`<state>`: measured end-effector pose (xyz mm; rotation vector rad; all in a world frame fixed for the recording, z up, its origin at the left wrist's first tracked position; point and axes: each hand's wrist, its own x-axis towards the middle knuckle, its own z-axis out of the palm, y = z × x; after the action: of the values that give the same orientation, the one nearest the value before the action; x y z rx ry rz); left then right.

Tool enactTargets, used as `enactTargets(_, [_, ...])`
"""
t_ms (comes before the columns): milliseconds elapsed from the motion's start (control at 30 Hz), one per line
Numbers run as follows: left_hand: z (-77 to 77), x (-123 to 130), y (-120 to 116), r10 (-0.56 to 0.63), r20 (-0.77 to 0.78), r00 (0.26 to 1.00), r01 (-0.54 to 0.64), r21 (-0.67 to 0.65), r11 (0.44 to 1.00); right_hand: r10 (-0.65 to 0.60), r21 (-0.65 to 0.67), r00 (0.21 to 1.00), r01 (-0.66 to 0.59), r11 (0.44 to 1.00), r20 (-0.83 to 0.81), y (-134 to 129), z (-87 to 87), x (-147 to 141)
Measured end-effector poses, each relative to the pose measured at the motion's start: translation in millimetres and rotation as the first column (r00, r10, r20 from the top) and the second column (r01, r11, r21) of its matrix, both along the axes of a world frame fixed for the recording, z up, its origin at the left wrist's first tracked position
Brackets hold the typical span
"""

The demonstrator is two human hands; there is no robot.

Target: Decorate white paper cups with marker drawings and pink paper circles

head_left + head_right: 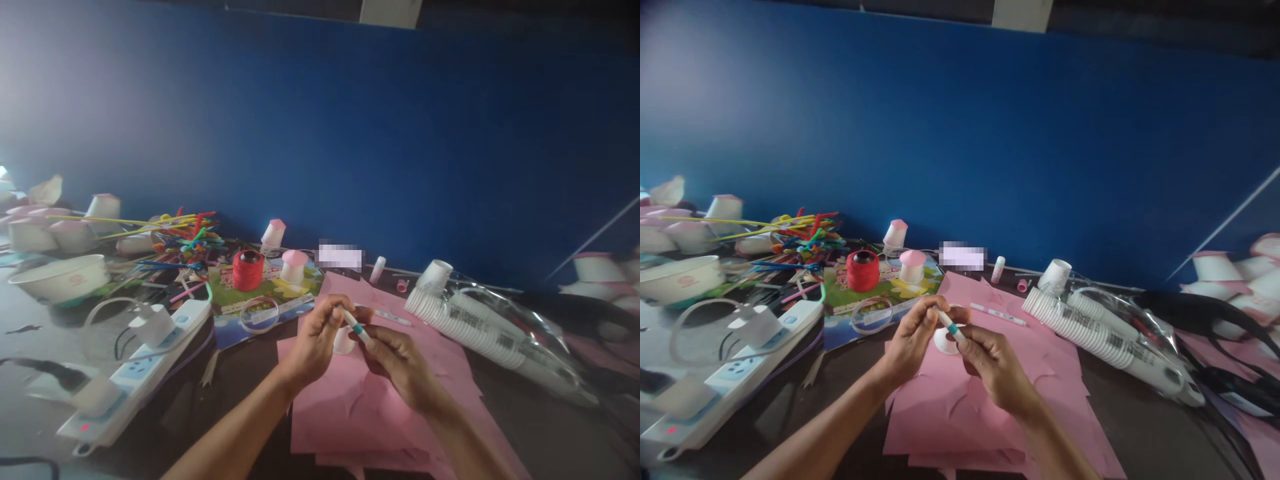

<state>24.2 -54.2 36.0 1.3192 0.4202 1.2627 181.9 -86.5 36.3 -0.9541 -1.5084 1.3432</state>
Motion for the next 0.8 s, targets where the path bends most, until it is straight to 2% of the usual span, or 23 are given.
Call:
enactTargets(100, [1.9,-1,0,0.039,-0.051,0.998,-0.039,0.006,0.999,0.032,-0.083,0.993,-0.042,0.996,-0.114,0,-1.4,-4])
enactTargets(167, [3.7,-3,3,0.063,-0.091,0.994,-0.062,0.023,0.998,0.011,-0.056,0.997,-0.016,0.998,-0.079,0,1.2,-6])
enactTargets(233, [4.3,-6,8,0.107,-0.076,0.991,-0.105,0.041,0.994,-0.042,0.060,0.998,0.040,0.997,0.043,2,4.5,-6])
enactTargets(300, [1.8,-11,16,0.219,0.004,0.976,-0.219,0.051,0.975,-0.182,0.259,0.964,0.128,0.957,0.195,8,4.9,0])
enactTargets(333, [-1.0,-14,21,0.296,0.005,0.955,-0.295,0.071,0.953,-0.286,0.369,0.924,0.180,0.912,0.256,13,2.9,5])
enactTargets(367, [-4.8,-16,26,0.375,-0.053,0.926,-0.370,0.090,0.925,-0.401,0.467,0.866,0.233,0.853,0.299,19,-0.7,12])
enactTargets(400, [-9.3,-19,30,0.405,-0.169,0.899,-0.392,0.103,0.914,-0.517,0.551,0.788,0.281,0.786,0.336,25,-5.9,20])
enactTargets(467, [-19.1,-23,38,0.348,-0.388,0.854,-0.331,0.112,0.937,-0.681,0.662,0.619,0.325,0.675,0.391,40,-19.4,38])
enactTargets(500, [-23.8,-23,41,0.308,-0.456,0.835,-0.286,0.118,0.951,-0.720,0.680,0.542,0.327,0.656,0.434,47,-26.8,47])
enactTargets(567, [-32.3,-22,43,0.260,-0.548,0.795,-0.229,0.126,0.965,-0.743,0.677,0.424,0.327,0.659,0.518,57,-40.2,60])
enactTargets(633, [-39.8,-18,44,0.212,-0.604,0.769,-0.194,0.096,0.976,-0.730,0.663,0.343,0.308,0.682,0.591,63,-49.4,66])
enactTargets(700, [-46.8,-15,46,0.200,-0.634,0.747,-0.182,0.095,0.979,-0.709,0.650,0.286,0.284,0.705,0.645,64,-54.1,66])
enactTargets(800, [-54.8,-12,49,0.264,-0.665,0.698,-0.207,0.166,0.964,-0.691,0.639,0.248,0.264,0.723,0.679,64,-56.1,62])
